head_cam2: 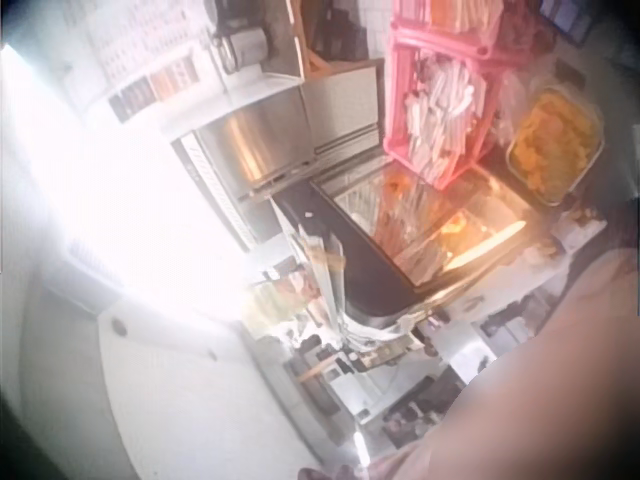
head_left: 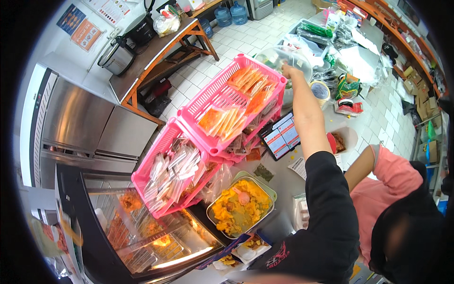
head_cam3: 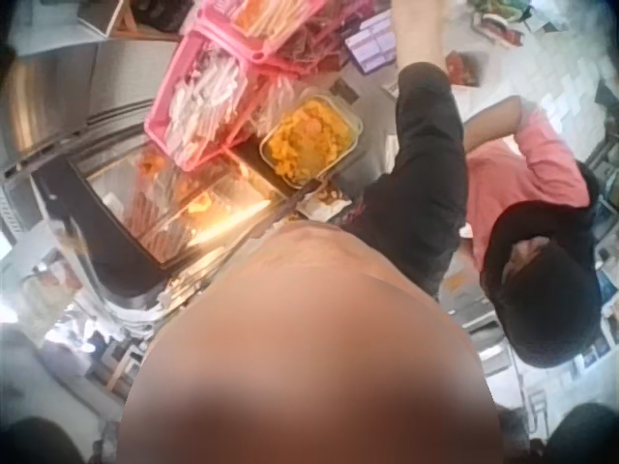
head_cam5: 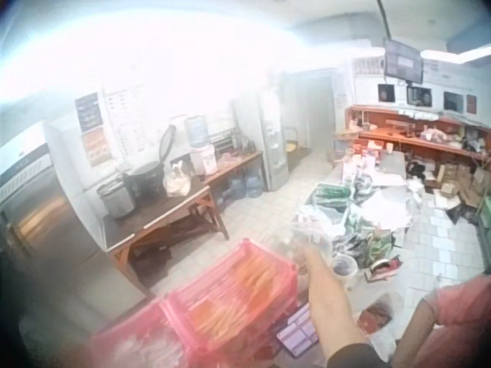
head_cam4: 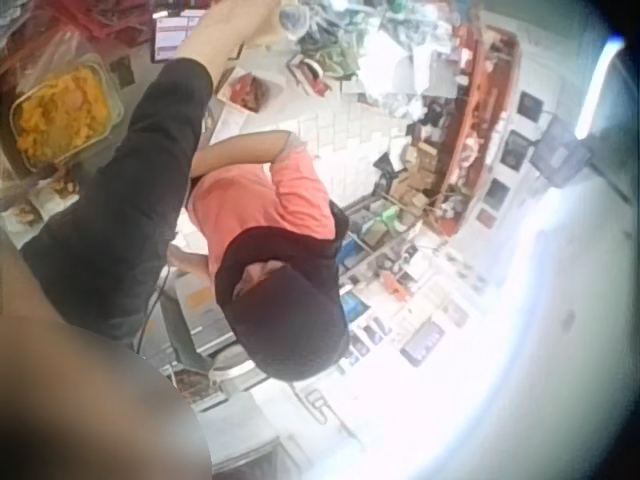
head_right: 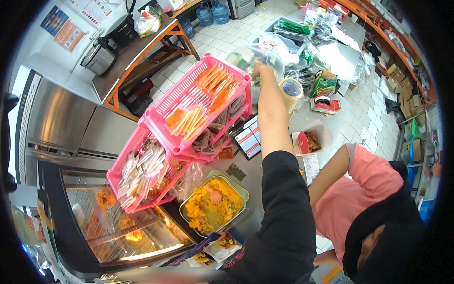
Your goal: The person retrieves food boxes, cuts fried chicken pieces on a cutting board, and assembles takeout orders by placing chicken, rice, and condiments into containers. They also handle receipts and a tablet while coordinating with a coworker.
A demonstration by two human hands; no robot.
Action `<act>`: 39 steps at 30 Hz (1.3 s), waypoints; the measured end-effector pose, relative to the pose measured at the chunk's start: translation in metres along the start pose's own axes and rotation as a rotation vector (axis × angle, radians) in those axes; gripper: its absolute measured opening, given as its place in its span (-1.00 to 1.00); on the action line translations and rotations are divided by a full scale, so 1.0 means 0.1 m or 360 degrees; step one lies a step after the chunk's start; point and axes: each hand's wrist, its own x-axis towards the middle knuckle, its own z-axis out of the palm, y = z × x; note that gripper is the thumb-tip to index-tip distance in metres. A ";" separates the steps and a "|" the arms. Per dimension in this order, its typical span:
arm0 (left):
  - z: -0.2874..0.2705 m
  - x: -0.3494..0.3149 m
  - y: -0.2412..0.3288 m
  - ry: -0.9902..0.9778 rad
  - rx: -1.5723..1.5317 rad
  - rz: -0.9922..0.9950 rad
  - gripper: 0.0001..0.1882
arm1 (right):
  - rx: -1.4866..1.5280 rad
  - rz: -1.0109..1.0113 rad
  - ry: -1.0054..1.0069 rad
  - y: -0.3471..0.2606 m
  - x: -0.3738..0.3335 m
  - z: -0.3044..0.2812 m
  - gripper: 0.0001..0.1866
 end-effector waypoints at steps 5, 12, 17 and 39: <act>0.19 -0.22 0.39 -0.0042 0.0059 -0.0012 -0.68 | -0.0090 0.0171 -0.0063 -0.07 0.01 0.01 -0.48; 0.36 -0.25 0.60 -0.0091 0.0047 -0.0027 -0.69 | -0.0191 0.0251 -0.0285 -0.18 0.05 0.04 -0.45; 0.36 -0.29 0.61 -0.0108 0.0032 -0.0040 -0.69 | -0.0144 0.0195 0.0084 -0.11 0.15 0.06 -0.44; -1.17 1.10 -0.88 -0.0402 -0.0322 0.0326 -0.75 | 0.2123 -0.1113 0.0855 -1.61 -2.94 -1.60 -0.59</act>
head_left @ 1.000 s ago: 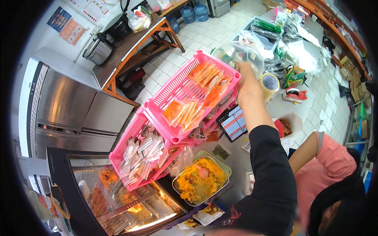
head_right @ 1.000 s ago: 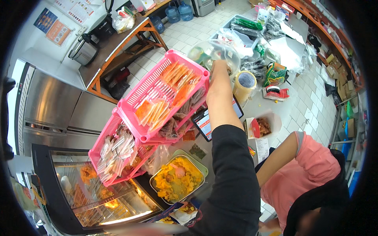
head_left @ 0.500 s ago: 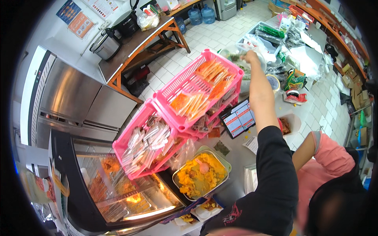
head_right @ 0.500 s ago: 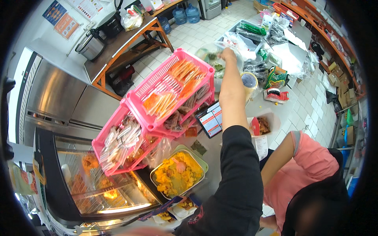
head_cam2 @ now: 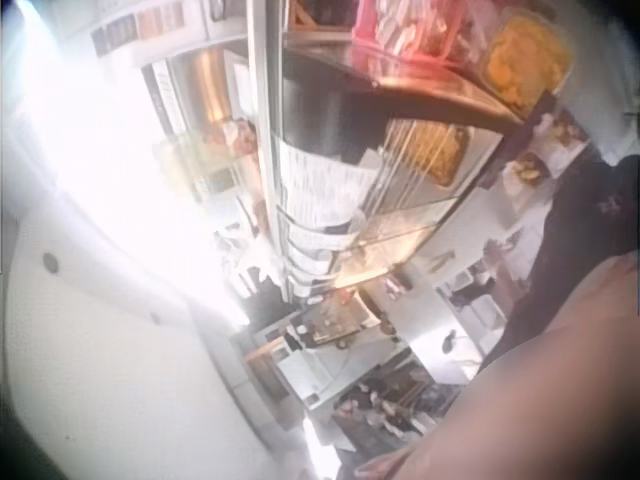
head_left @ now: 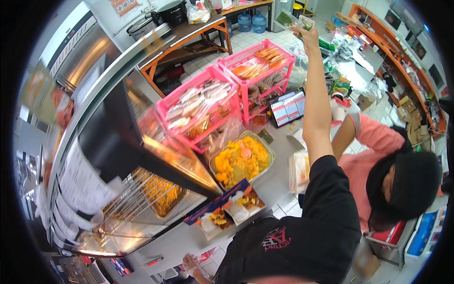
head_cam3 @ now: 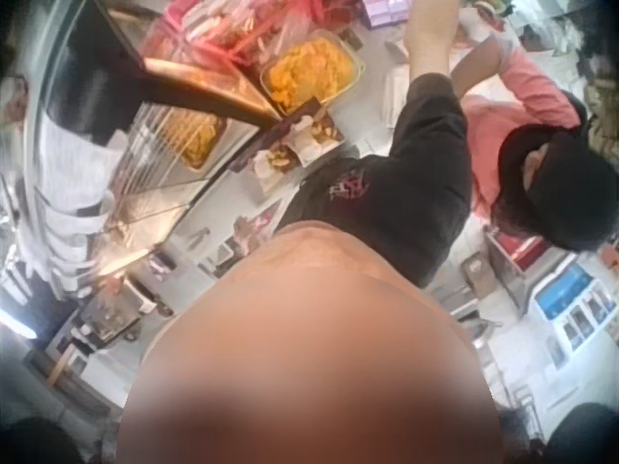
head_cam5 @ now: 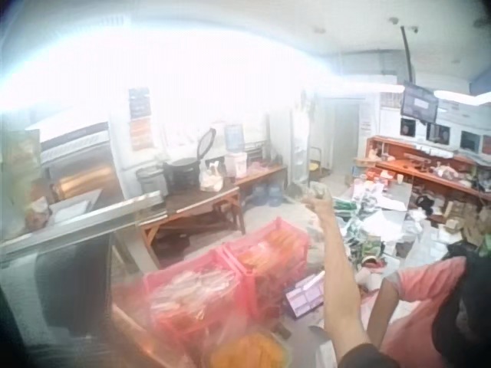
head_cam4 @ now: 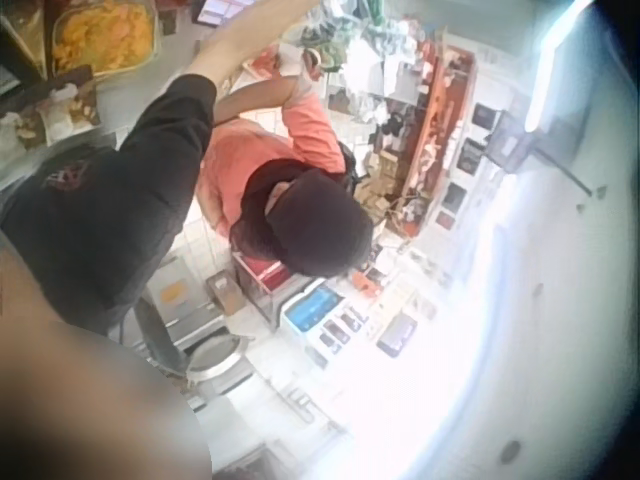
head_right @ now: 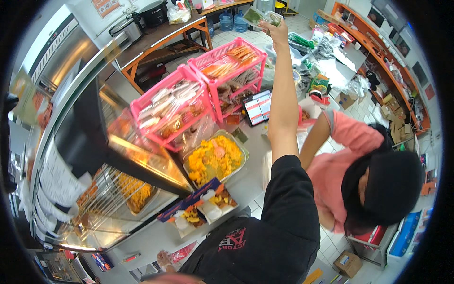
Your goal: The person retrieves food boxes, cuts fried chicken pieces on a cutting board, and assembles takeout orders by placing chicken, rice, and condiments into containers. They also handle receipts and a tablet while coordinating with a coworker.
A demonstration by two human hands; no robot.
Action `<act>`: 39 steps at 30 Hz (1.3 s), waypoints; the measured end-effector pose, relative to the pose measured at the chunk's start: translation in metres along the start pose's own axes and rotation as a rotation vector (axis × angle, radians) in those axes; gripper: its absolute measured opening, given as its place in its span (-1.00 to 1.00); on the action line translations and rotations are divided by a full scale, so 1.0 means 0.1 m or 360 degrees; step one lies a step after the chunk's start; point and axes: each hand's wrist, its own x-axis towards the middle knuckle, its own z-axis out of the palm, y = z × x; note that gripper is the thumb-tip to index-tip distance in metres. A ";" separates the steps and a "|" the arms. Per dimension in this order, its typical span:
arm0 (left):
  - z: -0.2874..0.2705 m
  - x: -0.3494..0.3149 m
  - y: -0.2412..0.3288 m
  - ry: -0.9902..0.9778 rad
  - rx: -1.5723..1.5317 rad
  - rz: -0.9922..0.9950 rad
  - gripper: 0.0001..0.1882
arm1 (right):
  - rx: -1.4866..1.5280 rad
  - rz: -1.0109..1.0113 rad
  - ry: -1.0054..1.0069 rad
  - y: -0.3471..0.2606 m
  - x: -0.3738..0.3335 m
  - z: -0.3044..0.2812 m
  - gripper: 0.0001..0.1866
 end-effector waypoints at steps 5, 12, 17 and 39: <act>-0.43 0.71 -0.56 0.0090 -0.1281 -0.0471 -0.73 | -0.0037 -0.0005 -0.0323 -1.09 -1.64 0.48 -0.51; -0.75 0.56 -0.57 -0.0362 -0.0398 0.0240 -0.74 | -0.0753 0.0438 -0.1530 -1.24 -4.60 0.55 -0.56; -0.82 0.31 -0.37 -0.0427 -0.0511 0.0152 -0.73 | -0.0969 0.0909 -0.1377 -0.42 -6.05 0.48 -0.54; -0.44 0.58 -0.28 -0.0517 -0.0422 0.0049 -0.75 | 0.0212 0.0635 0.0207 -0.75 -5.18 0.34 -0.06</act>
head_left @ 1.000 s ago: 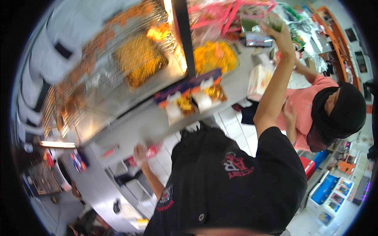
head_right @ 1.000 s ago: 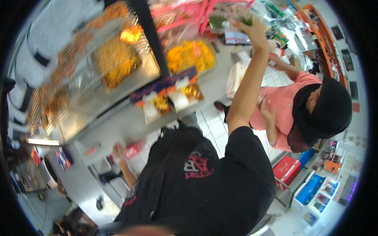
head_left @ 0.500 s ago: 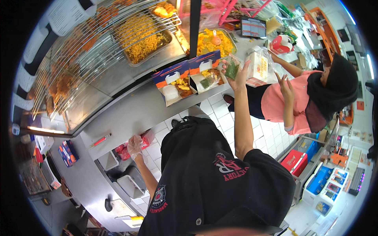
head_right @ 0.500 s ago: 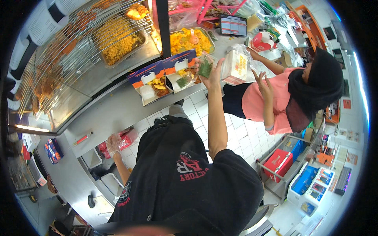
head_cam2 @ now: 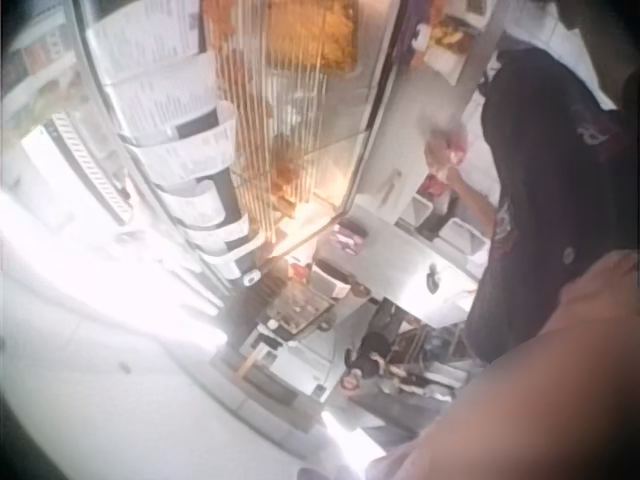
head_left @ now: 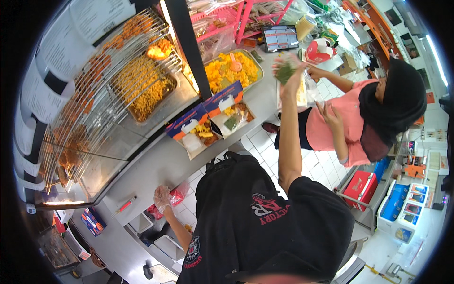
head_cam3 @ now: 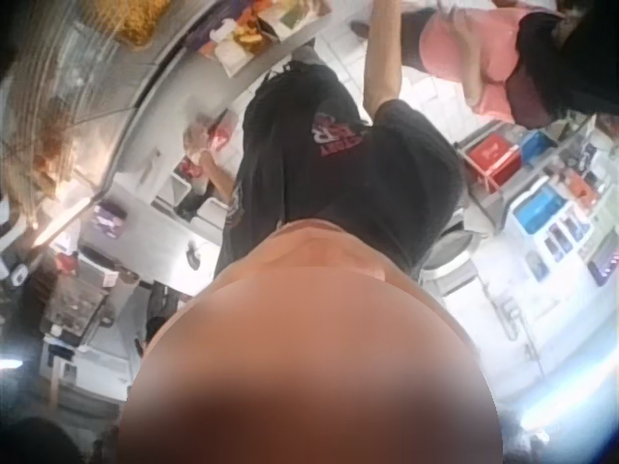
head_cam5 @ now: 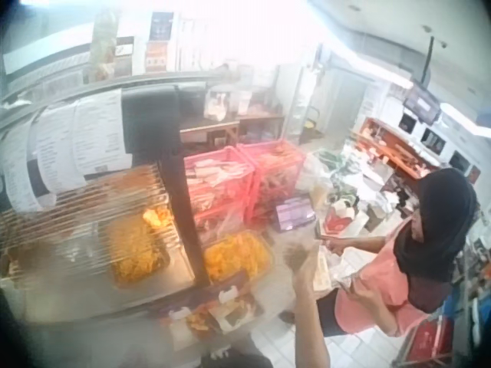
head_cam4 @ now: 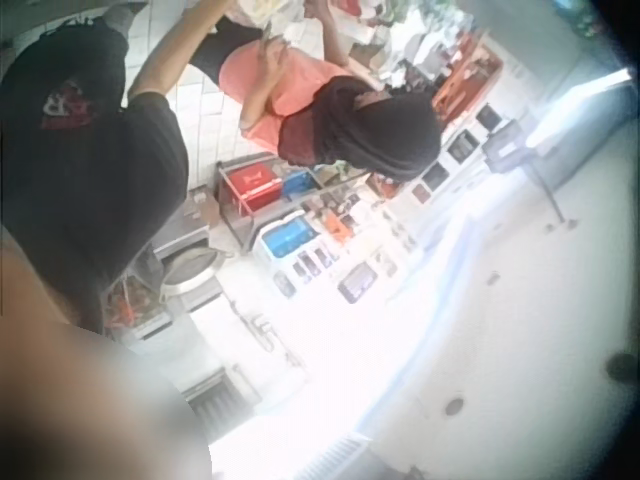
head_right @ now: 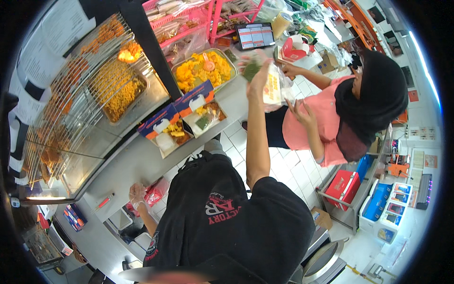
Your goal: The person retrieves food boxes, cuts fried chicken pieces on a cutting board, and assembles takeout orders by placing chicken, rice, and condiments into containers. They also handle receipts and a tablet while coordinating with a coworker.
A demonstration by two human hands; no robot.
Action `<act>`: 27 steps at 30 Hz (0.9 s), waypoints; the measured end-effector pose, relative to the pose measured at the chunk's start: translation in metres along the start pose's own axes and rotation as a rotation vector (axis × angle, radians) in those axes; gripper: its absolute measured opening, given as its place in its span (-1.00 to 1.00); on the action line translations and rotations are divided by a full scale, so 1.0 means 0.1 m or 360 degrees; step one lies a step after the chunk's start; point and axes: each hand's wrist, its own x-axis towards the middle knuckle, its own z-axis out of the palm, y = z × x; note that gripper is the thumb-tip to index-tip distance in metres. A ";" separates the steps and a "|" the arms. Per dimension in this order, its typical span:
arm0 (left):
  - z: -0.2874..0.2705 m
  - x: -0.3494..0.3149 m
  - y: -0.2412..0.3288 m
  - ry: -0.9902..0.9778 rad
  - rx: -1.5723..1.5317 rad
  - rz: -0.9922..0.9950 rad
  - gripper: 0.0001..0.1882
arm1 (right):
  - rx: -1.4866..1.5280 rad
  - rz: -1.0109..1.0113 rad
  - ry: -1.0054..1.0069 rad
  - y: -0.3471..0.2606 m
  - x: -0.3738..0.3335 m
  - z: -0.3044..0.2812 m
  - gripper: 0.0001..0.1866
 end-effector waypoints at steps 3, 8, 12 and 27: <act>0.01 -0.01 -0.01 0.0123 0.0030 0.0049 -0.68 | -0.0099 -0.0672 0.0018 -0.18 0.67 -0.21 -0.15; -0.04 -0.05 -0.26 0.0345 0.0217 -0.0032 -0.70 | -0.0640 -0.0757 -0.0140 0.27 1.60 -0.12 -0.21; 0.08 -0.19 -0.31 0.0426 0.0848 -0.0044 -0.70 | -0.0829 -0.1281 0.0282 0.33 2.24 -0.07 -0.29; 1.32 -1.09 -0.12 0.0693 0.0578 -0.0510 -0.69 | -0.2584 0.0376 -0.0018 1.99 2.15 -0.62 -0.46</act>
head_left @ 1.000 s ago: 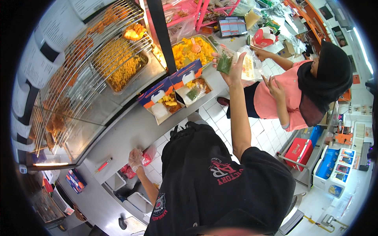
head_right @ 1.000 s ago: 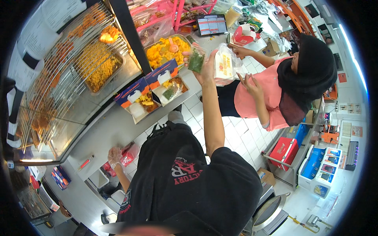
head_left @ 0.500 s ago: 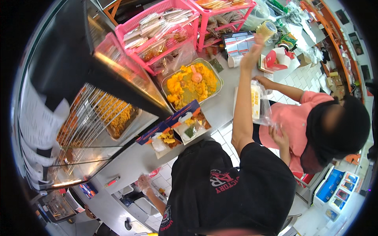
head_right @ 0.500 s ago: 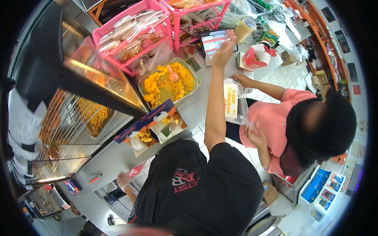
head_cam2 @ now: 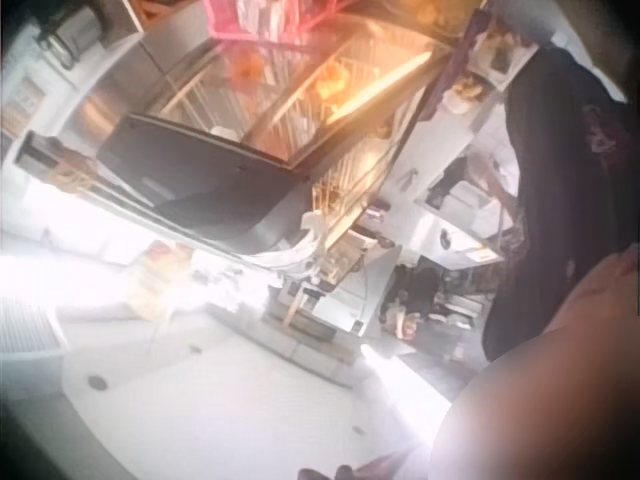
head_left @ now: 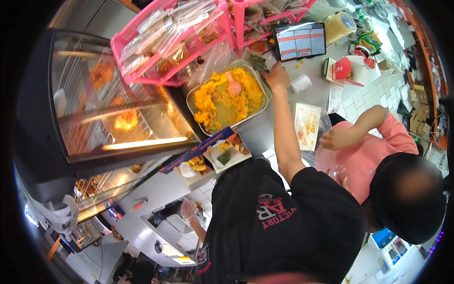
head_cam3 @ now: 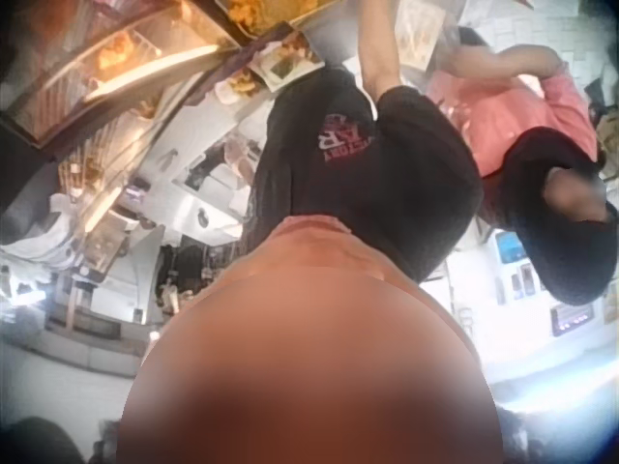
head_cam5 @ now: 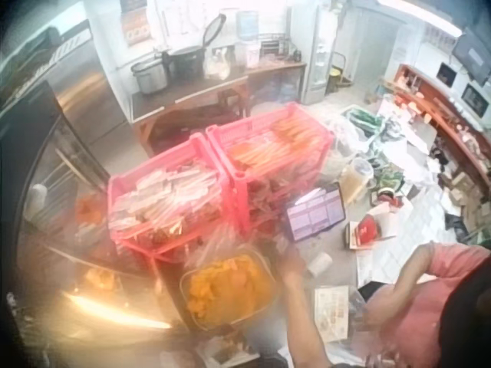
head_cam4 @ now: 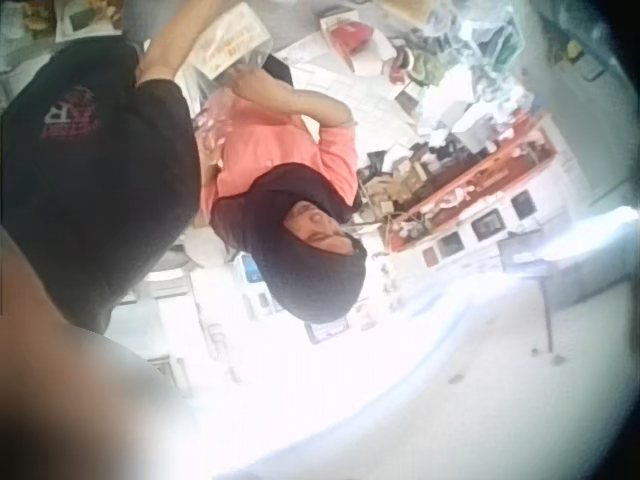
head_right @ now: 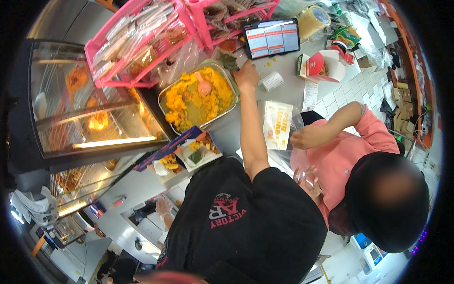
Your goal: The person retrieves food boxes, cuts fried chicken pieces on a cutting board, and assembles takeout orders by placing chicken, rice, and condiments into containers. They also handle receipts and a tablet while coordinating with a coworker.
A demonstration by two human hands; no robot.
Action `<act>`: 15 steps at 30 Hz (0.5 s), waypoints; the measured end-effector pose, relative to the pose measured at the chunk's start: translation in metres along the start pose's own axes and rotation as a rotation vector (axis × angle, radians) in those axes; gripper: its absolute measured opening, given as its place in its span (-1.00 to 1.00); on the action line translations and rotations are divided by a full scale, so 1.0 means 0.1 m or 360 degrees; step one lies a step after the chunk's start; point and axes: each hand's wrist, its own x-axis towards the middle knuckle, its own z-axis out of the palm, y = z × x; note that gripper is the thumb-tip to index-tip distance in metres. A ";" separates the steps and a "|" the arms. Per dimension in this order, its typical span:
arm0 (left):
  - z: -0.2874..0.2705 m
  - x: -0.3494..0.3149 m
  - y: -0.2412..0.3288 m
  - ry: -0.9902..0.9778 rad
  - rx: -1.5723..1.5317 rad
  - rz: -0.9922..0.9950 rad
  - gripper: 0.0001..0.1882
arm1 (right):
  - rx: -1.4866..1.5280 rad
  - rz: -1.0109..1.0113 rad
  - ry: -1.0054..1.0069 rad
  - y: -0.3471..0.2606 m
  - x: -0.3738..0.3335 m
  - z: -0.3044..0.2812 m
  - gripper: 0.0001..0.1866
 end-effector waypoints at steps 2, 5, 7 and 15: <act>-0.01 0.05 -0.06 -0.0016 0.0051 0.0011 -0.69 | 0.0165 0.0028 -0.0023 0.05 -0.01 0.13 -0.47; -0.06 0.13 -0.10 -0.0021 0.0214 -0.0040 -0.69 | 0.0248 0.0035 -0.0234 0.19 0.06 0.21 -0.63; -0.12 0.18 -0.14 -0.0057 0.0174 -0.0024 -0.70 | 0.0051 -0.0079 -0.0224 0.24 0.09 0.22 -0.76; -0.46 0.49 -0.44 -0.0237 -0.0095 0.0278 -0.70 | 0.1566 -0.0454 0.0115 0.01 -1.13 -0.98 -0.67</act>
